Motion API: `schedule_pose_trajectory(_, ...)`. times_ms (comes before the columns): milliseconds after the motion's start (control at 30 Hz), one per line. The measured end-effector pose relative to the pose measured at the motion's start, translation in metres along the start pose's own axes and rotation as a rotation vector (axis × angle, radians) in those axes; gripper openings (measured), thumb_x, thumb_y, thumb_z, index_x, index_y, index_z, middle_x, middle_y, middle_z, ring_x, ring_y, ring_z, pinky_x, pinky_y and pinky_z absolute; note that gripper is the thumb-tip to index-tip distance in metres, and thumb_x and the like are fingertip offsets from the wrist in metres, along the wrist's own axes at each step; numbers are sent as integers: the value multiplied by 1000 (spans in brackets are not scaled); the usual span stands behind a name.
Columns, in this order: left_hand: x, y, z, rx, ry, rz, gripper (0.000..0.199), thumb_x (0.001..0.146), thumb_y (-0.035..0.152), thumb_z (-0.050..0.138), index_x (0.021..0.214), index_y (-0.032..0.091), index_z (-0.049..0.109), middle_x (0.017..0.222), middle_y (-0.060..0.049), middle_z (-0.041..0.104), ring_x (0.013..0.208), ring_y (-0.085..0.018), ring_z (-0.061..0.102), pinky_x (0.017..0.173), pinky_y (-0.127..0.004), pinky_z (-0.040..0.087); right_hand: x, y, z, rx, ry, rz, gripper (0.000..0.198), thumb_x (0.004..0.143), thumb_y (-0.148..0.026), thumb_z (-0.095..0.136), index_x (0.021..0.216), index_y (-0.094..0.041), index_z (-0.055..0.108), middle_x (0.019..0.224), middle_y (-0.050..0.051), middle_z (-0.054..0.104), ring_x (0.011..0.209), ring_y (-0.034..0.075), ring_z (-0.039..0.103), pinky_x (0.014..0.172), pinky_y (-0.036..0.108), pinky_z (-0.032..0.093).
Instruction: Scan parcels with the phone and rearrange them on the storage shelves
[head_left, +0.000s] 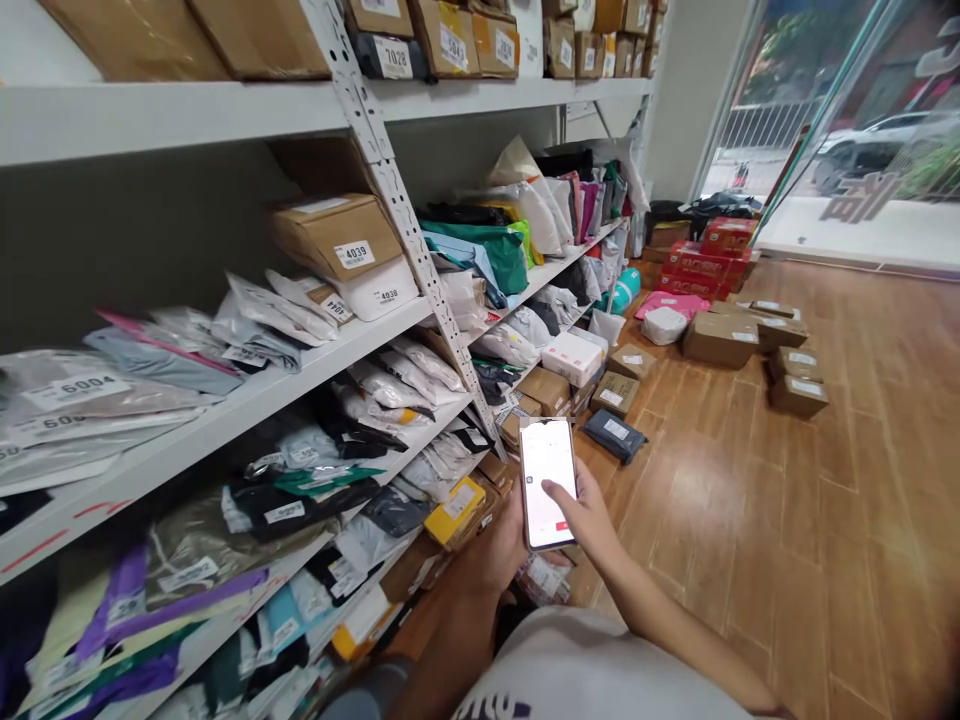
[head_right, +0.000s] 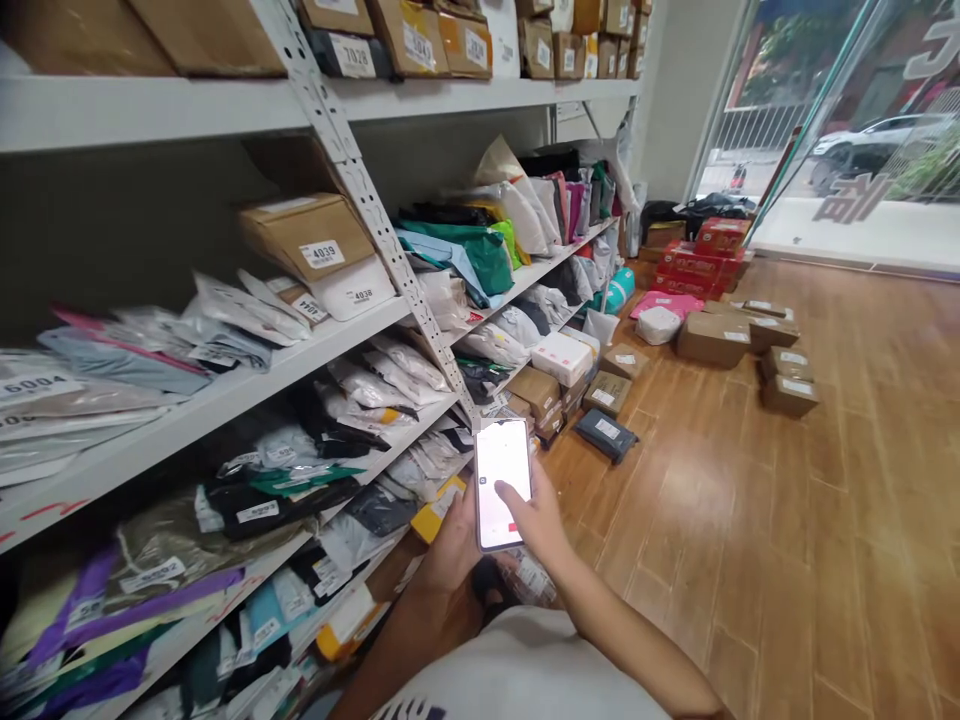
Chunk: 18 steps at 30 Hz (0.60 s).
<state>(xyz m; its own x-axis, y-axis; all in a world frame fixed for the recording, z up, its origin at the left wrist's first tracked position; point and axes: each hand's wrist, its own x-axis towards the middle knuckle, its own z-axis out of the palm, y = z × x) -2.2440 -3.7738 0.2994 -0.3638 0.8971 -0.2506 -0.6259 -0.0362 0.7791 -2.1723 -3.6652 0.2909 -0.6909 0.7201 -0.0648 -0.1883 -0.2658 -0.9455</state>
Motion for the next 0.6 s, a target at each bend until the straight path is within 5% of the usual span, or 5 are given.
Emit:
schedule_pose_trajectory(167,6,-1,-8,27,6,1,106,76,82,59,160,27,26,143,-17,57,114,-37,63,73,-42,63,5,5,-14,39,-125,33,52,76,-38,63,124,-18,61,104,6,76,77,25,66,65,34,49)
schedule_pose_trajectory(333,12,-1,-19,-26,-38,24,93,82,78,56,156,28,32,142,-17,57,110,-36,65,66,-41,63,10,3,-28,63,-297,16,52,75,-32,60,125,-19,66,113,4,76,96,28,67,79,36,50)
schedule_pose_trajectory(600,13,4,-18,2,-33,19,99,79,80,58,158,29,28,138,-18,60,103,-33,69,58,-33,61,13,12,-24,40,-258,12,42,80,-31,57,121,-20,65,104,4,77,83,26,68,71,36,50)
